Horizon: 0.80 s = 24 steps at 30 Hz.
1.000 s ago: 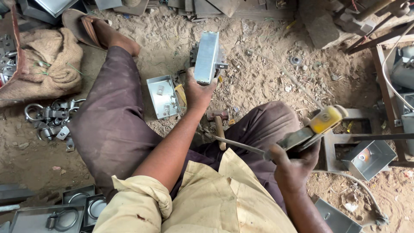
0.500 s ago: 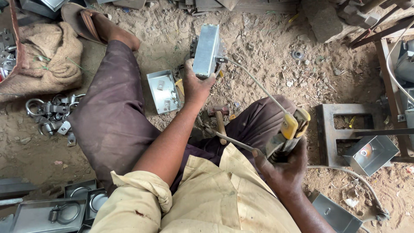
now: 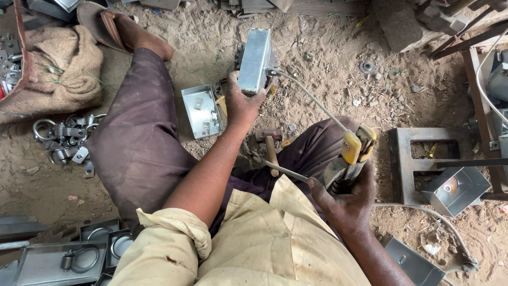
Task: The person welds components onto a metal box by hand using a welding torch, positioning the box on the ground and joining metal pieces.
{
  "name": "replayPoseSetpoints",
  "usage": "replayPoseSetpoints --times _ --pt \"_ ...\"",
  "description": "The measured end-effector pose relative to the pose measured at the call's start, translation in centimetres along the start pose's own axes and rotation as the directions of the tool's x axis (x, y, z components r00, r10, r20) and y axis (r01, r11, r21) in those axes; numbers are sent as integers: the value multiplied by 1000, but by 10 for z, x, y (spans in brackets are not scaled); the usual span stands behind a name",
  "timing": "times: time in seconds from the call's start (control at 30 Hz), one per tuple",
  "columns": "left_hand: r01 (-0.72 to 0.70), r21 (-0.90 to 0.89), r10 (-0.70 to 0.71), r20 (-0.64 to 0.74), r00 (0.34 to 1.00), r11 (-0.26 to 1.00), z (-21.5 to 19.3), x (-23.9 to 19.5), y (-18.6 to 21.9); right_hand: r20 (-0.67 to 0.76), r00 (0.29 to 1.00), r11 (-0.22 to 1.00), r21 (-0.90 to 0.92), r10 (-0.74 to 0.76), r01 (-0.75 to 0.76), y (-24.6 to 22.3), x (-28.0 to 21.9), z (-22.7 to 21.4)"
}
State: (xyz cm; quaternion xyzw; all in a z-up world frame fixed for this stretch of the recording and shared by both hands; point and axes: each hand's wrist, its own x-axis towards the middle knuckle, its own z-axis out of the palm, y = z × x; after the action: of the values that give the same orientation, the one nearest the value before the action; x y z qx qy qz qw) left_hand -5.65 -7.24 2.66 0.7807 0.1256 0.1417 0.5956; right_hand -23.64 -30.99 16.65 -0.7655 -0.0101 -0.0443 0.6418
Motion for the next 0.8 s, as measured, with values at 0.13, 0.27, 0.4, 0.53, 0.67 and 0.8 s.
replayPoseSetpoints --times 0.13,0.27,0.4,0.53,0.67,0.8 --pt "19 10 -19 0 1000 1000 0 0 1 -7 1000 1000 18 -1 1 1 2 2" --pt "-7 8 7 -13 1000 1000 0 0 0 -23 1000 998 -66 -19 18 2 4 2" --pt "-3 11 3 -18 1000 1000 1 1 1 5 1000 998 -62 4 -4 1 5 3" --pt "11 6 -11 -10 1000 1000 -1 0 4 5 1000 1000 12 8 -8 -3 5 4" --pt "73 -46 -72 15 997 996 -2 0 10 2 996 993 -73 -94 94 -4 4 1" --pt "51 4 -51 -4 999 999 -2 1 9 0 999 955 -294 -39 37 0 5 -6"
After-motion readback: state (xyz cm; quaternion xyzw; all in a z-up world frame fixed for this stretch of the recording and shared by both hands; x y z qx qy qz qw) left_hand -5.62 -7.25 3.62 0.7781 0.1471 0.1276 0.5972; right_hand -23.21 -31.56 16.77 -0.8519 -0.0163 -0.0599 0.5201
